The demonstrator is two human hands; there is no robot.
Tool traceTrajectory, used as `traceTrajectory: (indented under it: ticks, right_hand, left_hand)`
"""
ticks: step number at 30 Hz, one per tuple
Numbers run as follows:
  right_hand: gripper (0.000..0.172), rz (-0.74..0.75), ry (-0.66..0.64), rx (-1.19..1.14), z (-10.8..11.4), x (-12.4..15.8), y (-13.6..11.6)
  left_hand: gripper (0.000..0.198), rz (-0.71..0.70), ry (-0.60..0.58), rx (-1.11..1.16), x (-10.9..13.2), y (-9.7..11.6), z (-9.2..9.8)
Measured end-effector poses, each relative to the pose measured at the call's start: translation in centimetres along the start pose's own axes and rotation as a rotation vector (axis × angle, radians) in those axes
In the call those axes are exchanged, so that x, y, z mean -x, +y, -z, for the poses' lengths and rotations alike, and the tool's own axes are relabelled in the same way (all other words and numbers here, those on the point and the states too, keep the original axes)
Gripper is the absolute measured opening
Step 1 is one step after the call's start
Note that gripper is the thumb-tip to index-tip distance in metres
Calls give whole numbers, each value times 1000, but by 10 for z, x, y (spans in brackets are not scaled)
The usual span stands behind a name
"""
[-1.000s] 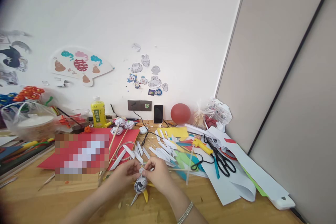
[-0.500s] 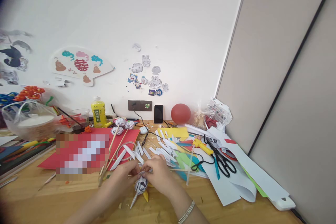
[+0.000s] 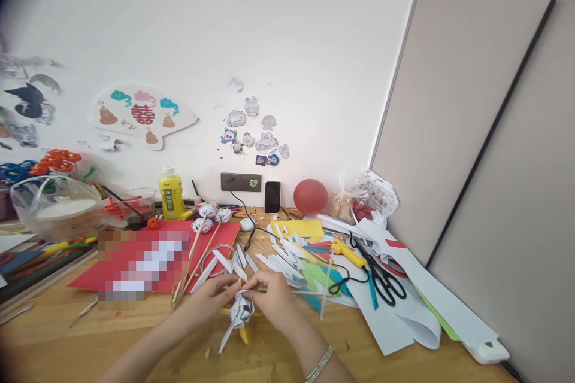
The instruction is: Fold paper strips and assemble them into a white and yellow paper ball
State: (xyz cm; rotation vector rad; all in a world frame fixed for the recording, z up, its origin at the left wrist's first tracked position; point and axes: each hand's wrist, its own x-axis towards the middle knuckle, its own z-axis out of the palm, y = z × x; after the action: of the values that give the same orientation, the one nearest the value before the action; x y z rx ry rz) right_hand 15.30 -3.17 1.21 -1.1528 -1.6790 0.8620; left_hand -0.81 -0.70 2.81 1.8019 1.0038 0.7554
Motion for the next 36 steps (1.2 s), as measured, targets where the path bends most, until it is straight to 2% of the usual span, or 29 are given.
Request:
traceTrajectory:
  ticks: [3, 6, 12, 14, 18, 27, 33, 36]
  right_hand:
    - [7, 73, -11, 69, 1, 2, -8]
    - [6, 206, -9, 186, 3, 4, -15]
    - [12, 359, -99, 208, 9, 5, -20]
    - [16, 355, -141, 186, 12, 5, -22]
    - [27, 247, -151, 132, 14, 8, -28]
    - [32, 417, -144, 344, 5, 14, -28]
    - [33, 327, -67, 265, 5, 13, -30]
    - [35, 344, -55, 300, 0, 15, -30]
  left_hand:
    - [30, 40, 16, -46, 0, -3, -5]
    - [29, 62, 91, -91, 1, -2, -10]
    - [26, 1, 208, -210, 2, 2, -12]
    - [25, -11, 227, -232, 3, 4, -12]
    - [24, -37, 223, -249, 5, 6, -10]
    - [26, -40, 282, -309, 2, 1, -11]
    - [24, -51, 273, -310, 4, 5, -10]
    - [25, -61, 290, -321, 5, 6, -9]
